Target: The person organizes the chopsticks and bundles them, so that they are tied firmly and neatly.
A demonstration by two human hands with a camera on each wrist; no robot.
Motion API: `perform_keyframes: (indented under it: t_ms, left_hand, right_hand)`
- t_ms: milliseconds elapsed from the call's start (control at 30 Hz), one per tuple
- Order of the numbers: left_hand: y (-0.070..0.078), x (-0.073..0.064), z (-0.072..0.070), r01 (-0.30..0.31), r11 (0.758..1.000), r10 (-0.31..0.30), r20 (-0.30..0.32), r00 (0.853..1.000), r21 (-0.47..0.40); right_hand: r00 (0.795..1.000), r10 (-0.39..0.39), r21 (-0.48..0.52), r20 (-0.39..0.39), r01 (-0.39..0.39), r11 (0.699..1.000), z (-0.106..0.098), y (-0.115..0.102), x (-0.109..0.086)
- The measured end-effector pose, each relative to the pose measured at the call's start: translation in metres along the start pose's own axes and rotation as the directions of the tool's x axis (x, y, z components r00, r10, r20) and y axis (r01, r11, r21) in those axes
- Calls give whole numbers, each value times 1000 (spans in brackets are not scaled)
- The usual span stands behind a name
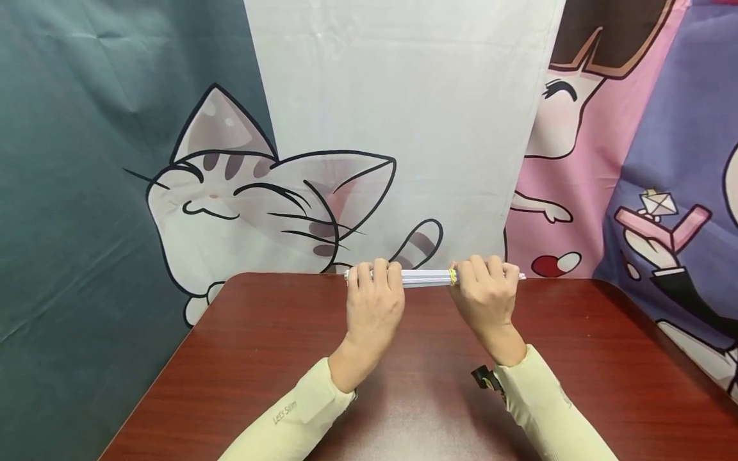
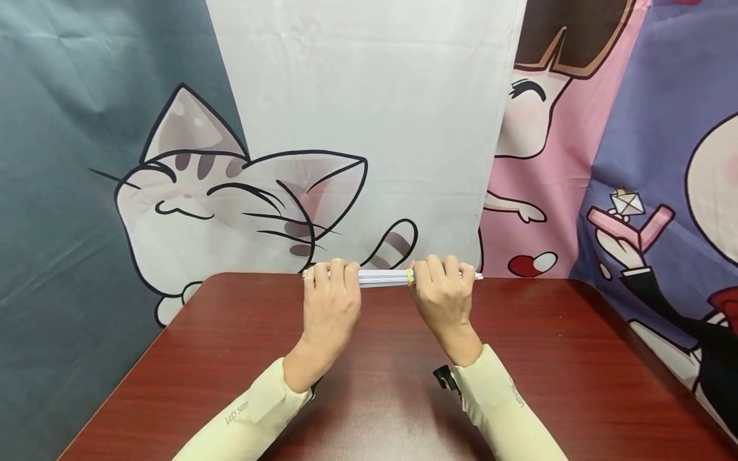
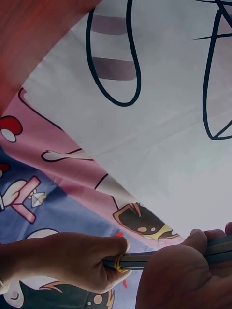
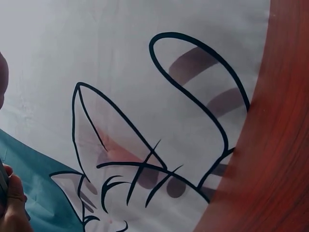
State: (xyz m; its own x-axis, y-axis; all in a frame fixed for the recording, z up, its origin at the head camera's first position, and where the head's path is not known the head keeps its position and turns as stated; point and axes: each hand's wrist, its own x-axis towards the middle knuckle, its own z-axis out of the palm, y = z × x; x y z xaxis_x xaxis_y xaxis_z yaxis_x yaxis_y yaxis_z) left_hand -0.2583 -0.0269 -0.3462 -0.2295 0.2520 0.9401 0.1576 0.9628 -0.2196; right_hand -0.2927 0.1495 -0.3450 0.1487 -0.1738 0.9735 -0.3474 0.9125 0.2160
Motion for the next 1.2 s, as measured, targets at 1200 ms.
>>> perform_keyframes:
  t_ms: [1200]
  left_hand:
    - [-54, -8, 42, -222, 951, 243, 75, 967, -217]
  right_hand:
    - [861, -185, 380, 474, -11, 925, -3, 53, -16]
